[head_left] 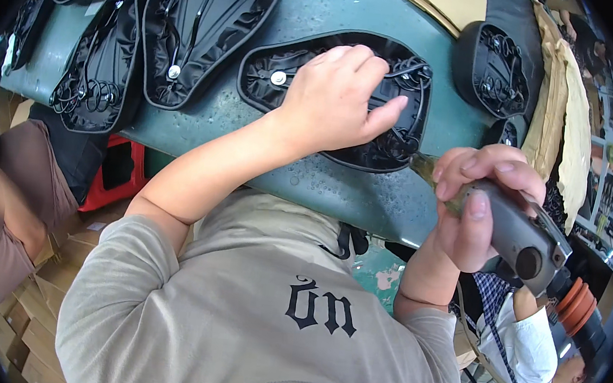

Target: Assembling the underside of bicycle seats using a pneumatic screwdriver.

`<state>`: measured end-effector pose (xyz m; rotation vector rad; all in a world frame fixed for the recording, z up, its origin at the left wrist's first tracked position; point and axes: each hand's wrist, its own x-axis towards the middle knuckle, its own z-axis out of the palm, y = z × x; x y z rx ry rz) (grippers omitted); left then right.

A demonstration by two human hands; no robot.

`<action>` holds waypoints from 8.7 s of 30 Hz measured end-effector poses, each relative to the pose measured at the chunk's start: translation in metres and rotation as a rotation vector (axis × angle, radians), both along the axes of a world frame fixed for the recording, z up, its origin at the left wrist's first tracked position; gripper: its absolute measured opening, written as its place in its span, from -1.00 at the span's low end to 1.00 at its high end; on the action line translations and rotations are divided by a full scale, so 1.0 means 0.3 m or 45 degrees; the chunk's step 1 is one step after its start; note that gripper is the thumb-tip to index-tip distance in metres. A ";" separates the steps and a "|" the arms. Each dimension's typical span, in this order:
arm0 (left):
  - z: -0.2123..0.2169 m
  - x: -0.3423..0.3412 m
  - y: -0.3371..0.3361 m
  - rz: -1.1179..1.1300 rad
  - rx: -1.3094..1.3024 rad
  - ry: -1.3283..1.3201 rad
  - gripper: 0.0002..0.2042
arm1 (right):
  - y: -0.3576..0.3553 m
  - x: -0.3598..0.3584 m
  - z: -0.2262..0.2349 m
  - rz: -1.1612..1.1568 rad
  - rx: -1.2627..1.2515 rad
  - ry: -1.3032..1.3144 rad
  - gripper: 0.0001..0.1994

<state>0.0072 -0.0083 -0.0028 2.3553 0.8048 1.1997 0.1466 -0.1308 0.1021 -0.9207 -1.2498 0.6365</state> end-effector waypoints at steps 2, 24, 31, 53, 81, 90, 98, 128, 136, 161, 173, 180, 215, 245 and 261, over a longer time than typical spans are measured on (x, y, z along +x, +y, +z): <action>0.002 -0.002 -0.001 0.022 -0.013 0.001 -0.66 | 0.016 0.030 -0.003 0.176 0.019 0.011 -0.71; 0.018 -0.038 0.034 -0.707 -0.096 0.072 -0.89 | -0.097 0.183 0.085 0.126 0.179 0.021 -0.52; -0.013 -0.035 0.033 -0.646 -0.060 0.015 -0.88 | -0.001 0.231 0.030 0.229 0.160 0.143 -0.59; 0.060 -0.114 0.077 -0.891 -0.134 0.134 -0.63 | -0.134 0.287 0.080 -0.076 0.200 0.015 -0.57; 0.162 -1.362 0.899 1.597 -0.473 0.604 -0.51 | -0.192 0.373 -0.241 -0.499 0.076 0.034 -0.60; 0.075 -1.474 0.851 1.256 -0.407 1.082 -0.18 | -0.161 0.420 -0.129 -1.012 -0.402 0.388 -0.64; 0.343 -0.565 0.231 0.117 0.259 0.261 -0.75 | -0.189 0.477 -0.195 -1.023 -0.988 0.357 -0.61; -0.111 0.054 -0.089 -0.869 -0.079 0.080 -0.65 | -0.076 0.116 0.027 -0.072 0.161 0.027 -0.64; -0.126 0.045 -0.094 -0.896 -0.116 0.061 -0.67 | 0.000 0.084 -0.025 -0.107 -0.012 -0.039 -0.63; -0.131 0.026 -0.087 -0.910 -0.173 0.048 -0.54 | 0.049 0.083 -0.011 0.003 -0.151 0.081 -0.64; 0.054 -0.251 0.009 -0.575 0.095 0.267 -0.61 | -0.357 0.216 0.157 -0.361 0.344 0.085 -0.51; 0.122 -0.010 -0.057 -0.454 0.059 0.242 -0.33 | -0.277 0.163 0.120 -0.139 0.326 0.037 -0.63; 0.045 -0.057 0.030 -0.807 -0.225 0.454 -0.43 | -0.219 0.206 0.096 0.074 0.237 0.087 -0.56; 0.285 -0.247 0.084 -0.357 -0.066 0.289 -0.61 | -0.252 0.325 -0.175 -0.594 -0.100 -0.022 -0.73; -0.003 -1.317 0.949 1.408 -0.540 0.574 -0.46 | -0.322 0.325 -0.223 -0.685 -0.006 0.129 -0.66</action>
